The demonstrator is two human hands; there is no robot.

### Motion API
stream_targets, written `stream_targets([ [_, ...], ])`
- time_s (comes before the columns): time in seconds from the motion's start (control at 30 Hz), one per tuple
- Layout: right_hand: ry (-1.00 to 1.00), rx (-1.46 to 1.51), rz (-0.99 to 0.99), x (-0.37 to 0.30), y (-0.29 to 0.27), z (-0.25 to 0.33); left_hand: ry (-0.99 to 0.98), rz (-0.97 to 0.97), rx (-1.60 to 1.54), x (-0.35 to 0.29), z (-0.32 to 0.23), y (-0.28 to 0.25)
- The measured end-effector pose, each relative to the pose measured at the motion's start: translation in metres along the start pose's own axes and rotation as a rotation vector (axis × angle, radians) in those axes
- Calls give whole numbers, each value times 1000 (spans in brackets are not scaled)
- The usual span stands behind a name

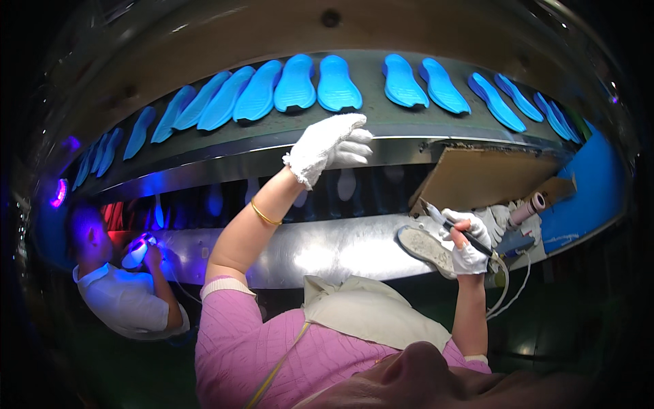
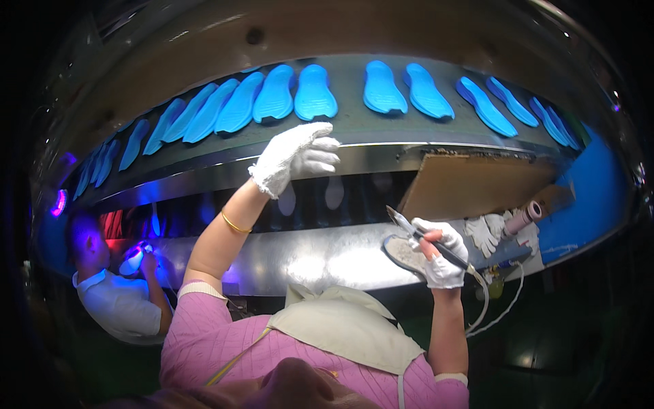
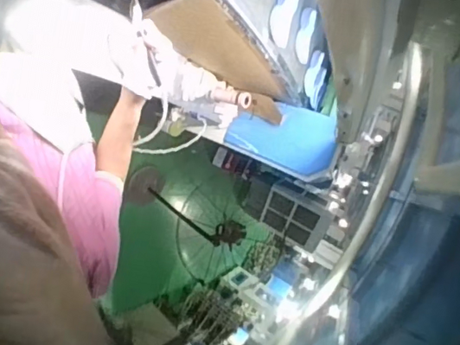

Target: The person takes shoe soles from a conveyor and applies adhesive to them using a brush tool.

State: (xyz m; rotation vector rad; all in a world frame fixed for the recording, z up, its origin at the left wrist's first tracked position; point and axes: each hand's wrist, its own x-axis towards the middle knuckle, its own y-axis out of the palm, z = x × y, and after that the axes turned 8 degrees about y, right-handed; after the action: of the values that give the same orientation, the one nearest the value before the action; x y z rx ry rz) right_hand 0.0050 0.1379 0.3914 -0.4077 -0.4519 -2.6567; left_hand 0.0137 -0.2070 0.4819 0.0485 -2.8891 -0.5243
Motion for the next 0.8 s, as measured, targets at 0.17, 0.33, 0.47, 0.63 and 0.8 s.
stream_targets([
  [0.17, 64, 45, 8, 4, 3, -9, 845, -11, 1585, 9, -63, -101],
  [0.33, 109, 56, 53, 12, 13, -14, 465, -269, 1999, 13, -122, -199],
  [0.47, 93, 13, 50, 23, 29, -20, -39, -242, 1935, 9, -127, -222],
  [0.63, 144, 42, 80, 36, 48, -30, -337, -463, 1846, 6, -106, -251],
  [0.8, 152, 32, 30, 28, 43, -39, -434, -509, 1867, -18, -136, -311],
])
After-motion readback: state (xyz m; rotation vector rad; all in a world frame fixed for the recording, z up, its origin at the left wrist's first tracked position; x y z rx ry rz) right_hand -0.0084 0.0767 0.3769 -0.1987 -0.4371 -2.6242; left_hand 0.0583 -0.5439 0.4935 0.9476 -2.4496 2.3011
